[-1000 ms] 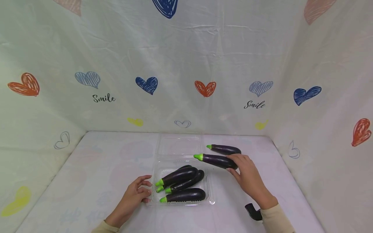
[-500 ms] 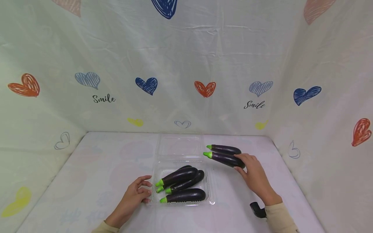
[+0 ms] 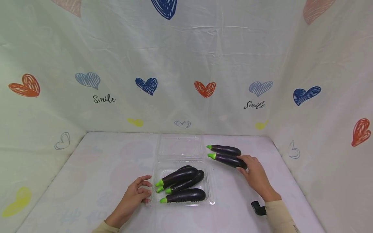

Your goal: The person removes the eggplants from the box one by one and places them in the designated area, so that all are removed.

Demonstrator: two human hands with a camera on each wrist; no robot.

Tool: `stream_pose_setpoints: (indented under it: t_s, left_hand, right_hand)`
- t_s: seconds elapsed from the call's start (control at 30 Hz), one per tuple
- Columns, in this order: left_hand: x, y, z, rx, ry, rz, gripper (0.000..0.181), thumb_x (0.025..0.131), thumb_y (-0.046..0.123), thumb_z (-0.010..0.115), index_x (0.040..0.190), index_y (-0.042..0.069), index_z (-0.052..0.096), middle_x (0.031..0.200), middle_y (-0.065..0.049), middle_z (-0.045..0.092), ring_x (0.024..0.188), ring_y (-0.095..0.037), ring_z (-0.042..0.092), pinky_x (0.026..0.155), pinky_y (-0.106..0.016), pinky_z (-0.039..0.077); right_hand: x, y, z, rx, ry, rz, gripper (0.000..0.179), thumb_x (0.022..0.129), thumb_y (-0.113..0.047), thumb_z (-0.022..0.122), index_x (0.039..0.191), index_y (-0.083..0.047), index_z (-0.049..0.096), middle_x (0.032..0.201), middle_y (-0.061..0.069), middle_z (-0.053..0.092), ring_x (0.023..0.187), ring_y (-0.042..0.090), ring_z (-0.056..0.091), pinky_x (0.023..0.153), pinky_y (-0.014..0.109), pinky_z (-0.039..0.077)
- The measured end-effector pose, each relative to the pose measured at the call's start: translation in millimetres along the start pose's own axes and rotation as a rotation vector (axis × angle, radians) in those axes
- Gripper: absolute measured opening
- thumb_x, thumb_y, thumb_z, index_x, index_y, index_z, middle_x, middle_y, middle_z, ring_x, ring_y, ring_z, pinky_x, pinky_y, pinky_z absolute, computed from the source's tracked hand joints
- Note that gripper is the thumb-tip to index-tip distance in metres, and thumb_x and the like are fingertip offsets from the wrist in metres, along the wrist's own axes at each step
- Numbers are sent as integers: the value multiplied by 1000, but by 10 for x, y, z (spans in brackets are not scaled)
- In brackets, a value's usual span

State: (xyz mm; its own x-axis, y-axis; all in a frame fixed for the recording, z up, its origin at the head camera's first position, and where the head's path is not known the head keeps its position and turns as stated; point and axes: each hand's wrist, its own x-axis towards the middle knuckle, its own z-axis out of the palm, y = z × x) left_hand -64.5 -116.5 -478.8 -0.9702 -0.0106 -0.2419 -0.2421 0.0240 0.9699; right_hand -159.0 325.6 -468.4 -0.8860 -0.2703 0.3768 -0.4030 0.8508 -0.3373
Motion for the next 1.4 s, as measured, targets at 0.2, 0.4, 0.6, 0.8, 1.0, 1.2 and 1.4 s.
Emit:
stream_pose_setpoints:
  t_s: [0.2, 0.4, 0.6, 0.8, 1.0, 1.2, 1.4]
  left_hand:
    - [5, -8, 2, 1, 6, 0, 56, 92, -12, 63, 146, -9, 47, 114, -15, 56, 80, -16, 58, 61, -26, 57]
    - [20, -23, 11, 1, 12, -5, 57, 92, -13, 63, 146, -8, 47, 114, -15, 56, 80, -16, 58, 61, -26, 57]
    - [43, -26, 17, 24, 19, -6, 57, 92, -12, 63, 147, -8, 47, 115, -16, 57, 82, -18, 59, 62, -27, 58]
    - [47, -29, 15, 26, 13, -2, 56, 92, -12, 64, 146, -8, 48, 115, -17, 57, 83, -18, 60, 63, -27, 59]
    - [39, -20, 11, 25, 10, 0, 56, 92, -12, 64, 146, -8, 48, 115, -16, 58, 83, -19, 60, 62, -27, 59]
    - [30, -10, 11, 26, 13, -5, 57, 92, -12, 64, 146, -9, 47, 115, -17, 57, 83, -18, 60, 62, -27, 59]
    - [23, -12, 5, 26, 9, -2, 57, 92, -12, 64, 147, -9, 47, 115, -17, 57, 82, -18, 60, 62, -27, 59]
  right_hand:
    - [32, 84, 105, -10, -34, -12, 44, 87, 0, 83, 128, 4, 67, 123, 23, 68, 112, 44, 61, 95, 60, 52]
    - [82, 114, 171, -17, -104, 12, 44, 89, -5, 82, 129, 5, 67, 124, 24, 67, 115, 46, 60, 98, 62, 51]
    - [125, 125, 232, -51, -120, -1, 43, 89, -6, 82, 129, 5, 66, 123, 23, 68, 113, 45, 61, 96, 61, 52]
    - [157, 145, 269, -69, -143, 15, 44, 90, -4, 81, 129, 6, 66, 123, 25, 68, 114, 45, 61, 96, 61, 53]
    - [187, 171, 302, -99, -139, 21, 44, 89, -4, 82, 128, 7, 65, 119, 24, 67, 111, 46, 61, 95, 62, 53]
    - [194, 188, 324, -113, -104, -8, 45, 88, -3, 83, 128, 7, 65, 118, 25, 66, 110, 47, 61, 92, 62, 53]
    - [213, 190, 336, -125, -67, -36, 45, 86, -1, 83, 127, 8, 66, 116, 25, 64, 106, 47, 62, 90, 61, 55]
